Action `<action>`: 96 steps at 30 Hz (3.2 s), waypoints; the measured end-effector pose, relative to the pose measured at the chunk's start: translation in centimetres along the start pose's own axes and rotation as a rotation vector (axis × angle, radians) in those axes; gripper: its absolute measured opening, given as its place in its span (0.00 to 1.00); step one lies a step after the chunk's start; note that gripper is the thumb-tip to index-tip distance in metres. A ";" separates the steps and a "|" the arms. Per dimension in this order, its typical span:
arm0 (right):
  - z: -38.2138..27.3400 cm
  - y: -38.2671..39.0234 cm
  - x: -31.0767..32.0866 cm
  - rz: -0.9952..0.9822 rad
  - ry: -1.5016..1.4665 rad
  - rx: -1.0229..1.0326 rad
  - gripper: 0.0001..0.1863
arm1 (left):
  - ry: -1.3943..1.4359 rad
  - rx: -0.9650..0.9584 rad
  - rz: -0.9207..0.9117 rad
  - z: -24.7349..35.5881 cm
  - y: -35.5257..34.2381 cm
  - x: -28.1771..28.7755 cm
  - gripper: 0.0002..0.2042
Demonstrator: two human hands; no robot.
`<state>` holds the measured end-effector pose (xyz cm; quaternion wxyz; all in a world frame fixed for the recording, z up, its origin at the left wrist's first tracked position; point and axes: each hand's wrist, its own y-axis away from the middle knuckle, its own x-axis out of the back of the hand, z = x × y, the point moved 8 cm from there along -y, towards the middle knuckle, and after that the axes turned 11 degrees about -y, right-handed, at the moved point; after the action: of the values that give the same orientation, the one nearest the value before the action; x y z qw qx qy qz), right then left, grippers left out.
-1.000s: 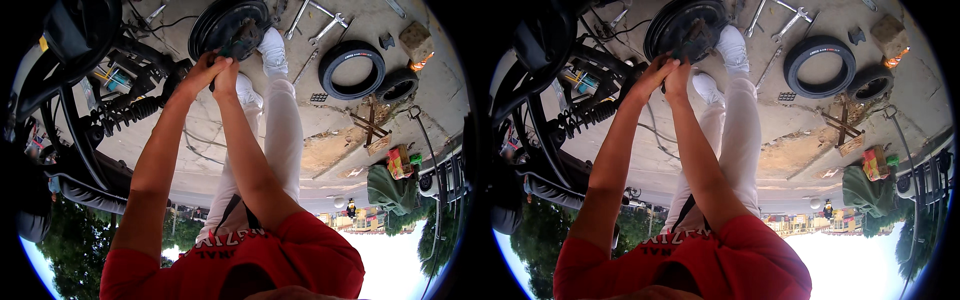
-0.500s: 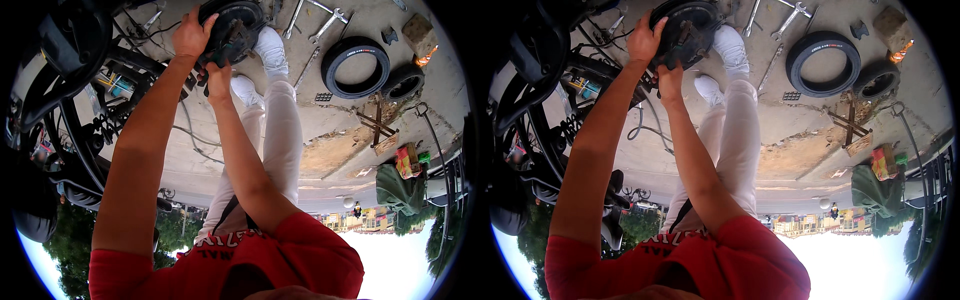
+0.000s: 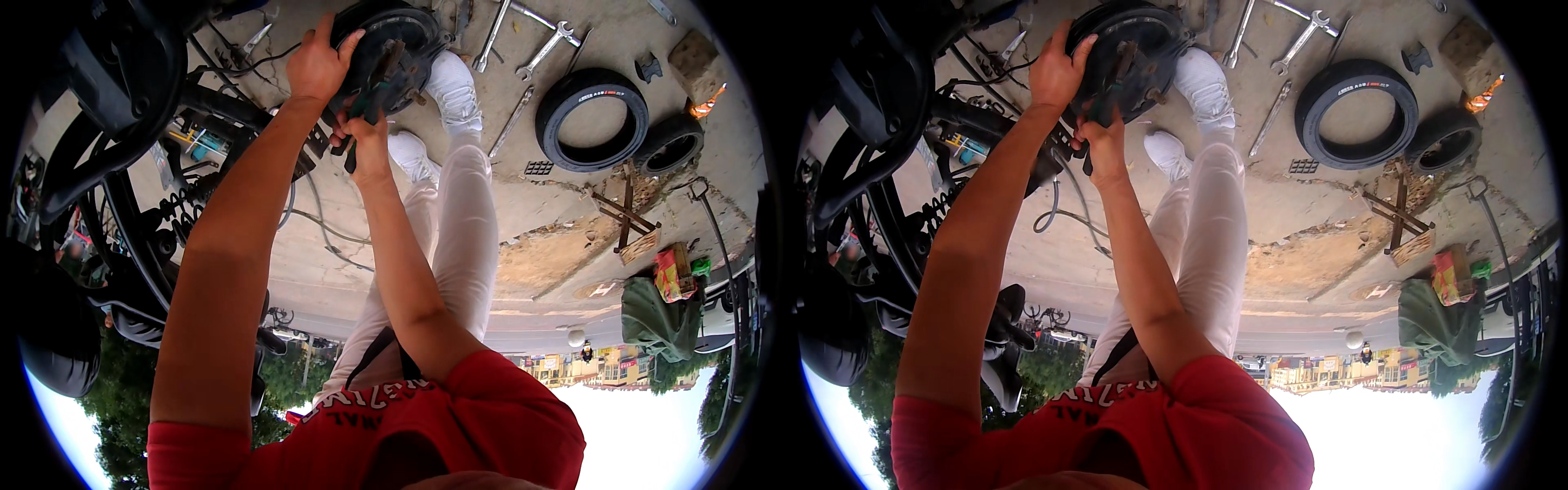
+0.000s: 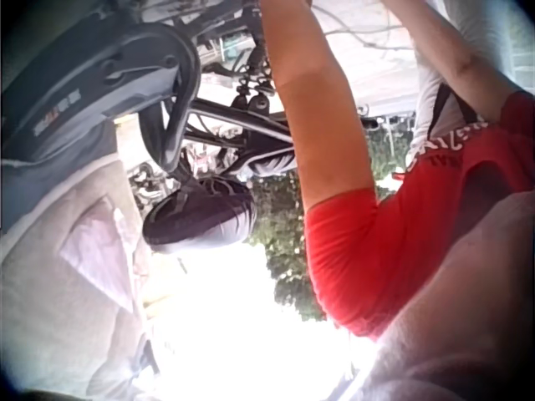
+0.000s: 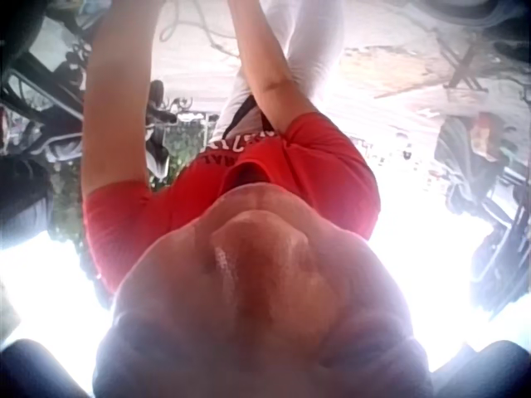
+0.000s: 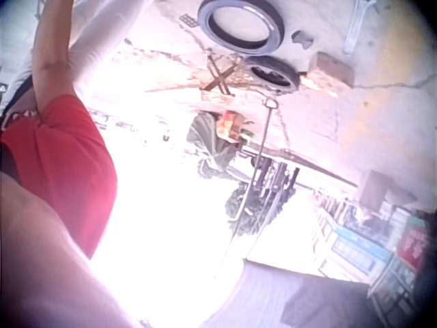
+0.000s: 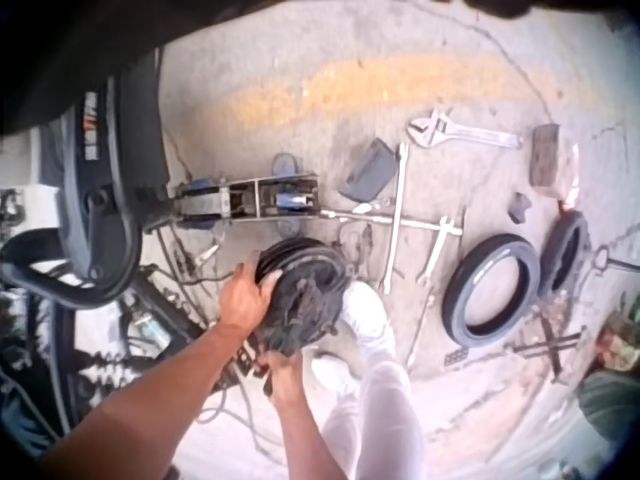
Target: The person removes a tire from a motorcycle wheel rim using pliers and a metal bar, then fits a new tire onto the rim and secures it with tools. The person uses pliers to pry the tire bead and a metal bar to lever the tire into place.
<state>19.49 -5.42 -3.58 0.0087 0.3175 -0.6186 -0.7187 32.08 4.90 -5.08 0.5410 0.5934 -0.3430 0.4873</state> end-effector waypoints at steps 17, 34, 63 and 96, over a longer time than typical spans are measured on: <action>-0.4 0.9 1.3 -0.009 0.325 -0.261 0.21 | 0.047 0.040 0.017 -0.3 0.3 -0.4 0.32; -22.0 -5.1 -11.6 -0.848 2.963 0.328 0.29 | 0.254 0.103 -0.041 -0.2 1.2 1.6 0.27; -17.5 -4.7 -13.6 -1.064 2.959 0.920 0.29 | 0.152 0.043 0.016 -0.5 2.0 0.3 0.24; -45.0 35.0 19.0 0.308 2.548 -0.242 0.17 | 0.639 0.551 0.156 1.9 31.6 34.3 0.19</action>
<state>12.03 -61.05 17.79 0.7008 0.6988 -0.1356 0.0468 12.89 1.53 37.34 0.4029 0.5071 -0.0593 0.7596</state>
